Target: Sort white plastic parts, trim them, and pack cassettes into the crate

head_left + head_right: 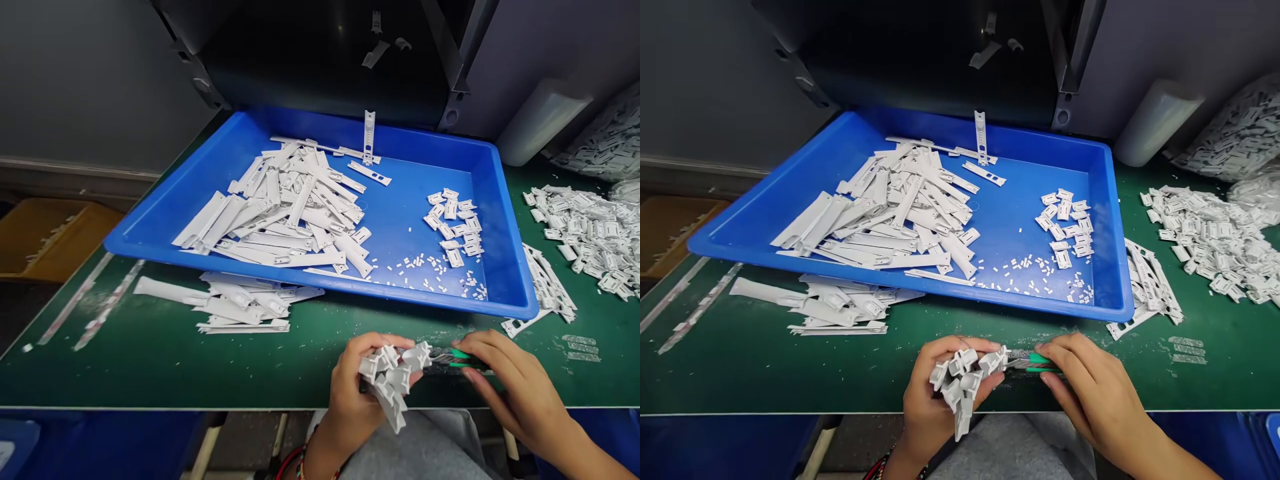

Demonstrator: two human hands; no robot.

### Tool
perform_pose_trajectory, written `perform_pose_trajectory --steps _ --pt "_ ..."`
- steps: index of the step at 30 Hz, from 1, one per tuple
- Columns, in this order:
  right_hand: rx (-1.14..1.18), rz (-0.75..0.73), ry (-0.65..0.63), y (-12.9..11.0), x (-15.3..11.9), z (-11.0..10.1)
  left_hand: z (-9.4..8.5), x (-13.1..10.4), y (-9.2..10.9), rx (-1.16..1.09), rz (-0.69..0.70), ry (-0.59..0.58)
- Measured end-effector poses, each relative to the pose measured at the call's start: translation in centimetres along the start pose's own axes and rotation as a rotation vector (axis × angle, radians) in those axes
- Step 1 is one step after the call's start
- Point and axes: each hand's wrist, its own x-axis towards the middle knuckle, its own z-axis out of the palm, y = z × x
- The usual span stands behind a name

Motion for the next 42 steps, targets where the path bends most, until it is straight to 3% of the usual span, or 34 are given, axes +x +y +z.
perform_pose_trajectory --steps 4,16,29,39,42 --pt "-0.018 -0.057 0.024 0.3 -0.2 0.4 -0.1 0.1 0.0 0.032 0.021 -0.014" --pt "0.015 -0.124 -0.085 1.1 0.0 -0.8 -0.9 -0.7 -0.9 -0.046 0.045 -0.088" --pt "-0.262 -0.057 0.158 -1.2 -1.2 0.7 -1.1 -0.3 -0.7 -0.024 0.081 -0.114" --pt "-0.229 0.015 0.203 -1.5 -1.9 1.6 -0.5 0.1 0.1 -0.002 0.028 -0.064" --pt "-0.202 0.107 0.245 -0.9 -1.8 1.5 -0.2 0.4 0.4 -0.019 0.020 -0.030"
